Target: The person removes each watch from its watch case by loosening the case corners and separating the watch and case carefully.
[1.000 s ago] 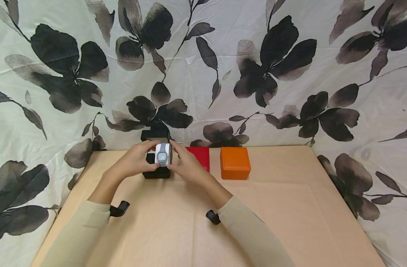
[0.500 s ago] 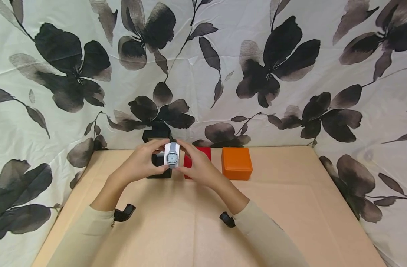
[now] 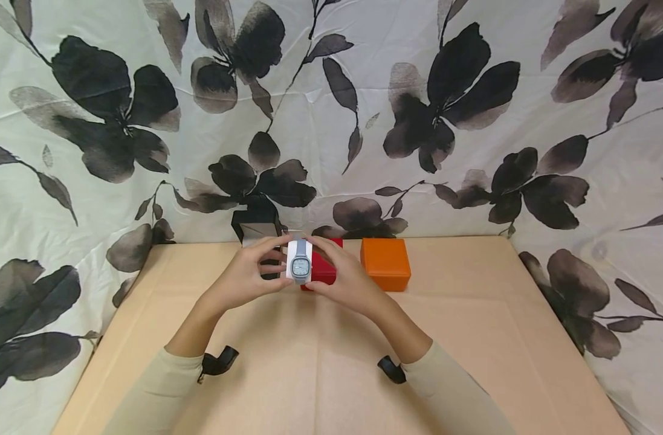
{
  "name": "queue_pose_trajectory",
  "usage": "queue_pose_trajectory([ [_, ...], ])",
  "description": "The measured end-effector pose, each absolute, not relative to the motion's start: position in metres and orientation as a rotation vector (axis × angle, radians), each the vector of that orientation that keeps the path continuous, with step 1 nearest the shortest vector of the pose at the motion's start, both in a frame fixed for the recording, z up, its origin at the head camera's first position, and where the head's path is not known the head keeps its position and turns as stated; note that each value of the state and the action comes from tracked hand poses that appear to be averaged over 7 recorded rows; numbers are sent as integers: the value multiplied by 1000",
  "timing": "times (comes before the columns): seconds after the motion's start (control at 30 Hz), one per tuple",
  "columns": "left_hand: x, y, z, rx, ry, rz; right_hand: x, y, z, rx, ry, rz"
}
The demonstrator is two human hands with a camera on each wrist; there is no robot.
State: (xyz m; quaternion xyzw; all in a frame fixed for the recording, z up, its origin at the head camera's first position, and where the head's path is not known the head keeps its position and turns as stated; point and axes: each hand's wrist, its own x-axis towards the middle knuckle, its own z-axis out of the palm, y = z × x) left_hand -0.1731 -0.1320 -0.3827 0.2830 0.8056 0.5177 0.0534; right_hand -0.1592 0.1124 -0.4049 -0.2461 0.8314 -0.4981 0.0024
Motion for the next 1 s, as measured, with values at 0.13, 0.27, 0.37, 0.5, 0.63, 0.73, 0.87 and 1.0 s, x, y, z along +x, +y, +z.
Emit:
queue_pose_trajectory([
  [0.13,-171,-125,-386,861,2378,1641,-155,119,-408,-767,2574,-1592],
  [0.27,-170,-118,-388,847,2325,1680,-151,126,-408,-775,2560,-1616],
  [0.37,-168,-113,-391,838,2314,1689,-149,130,-408,-803,2561,-1609],
  [0.5,-165,-108,-395,837,2293,1698,-146,134,-408,-831,2573,-1556],
  [0.63,-162,-103,-399,836,2256,1718,-144,138,-410,-833,2575,-1525],
  [0.73,-161,-99,-402,831,2240,1734,-144,140,-411,-829,2581,-1520],
  [0.87,-160,-96,-404,836,2217,1756,-144,141,-412,-810,2587,-1522],
  [1.0,-160,-94,-405,842,2225,1754,-145,142,-413,-780,2581,-1529],
])
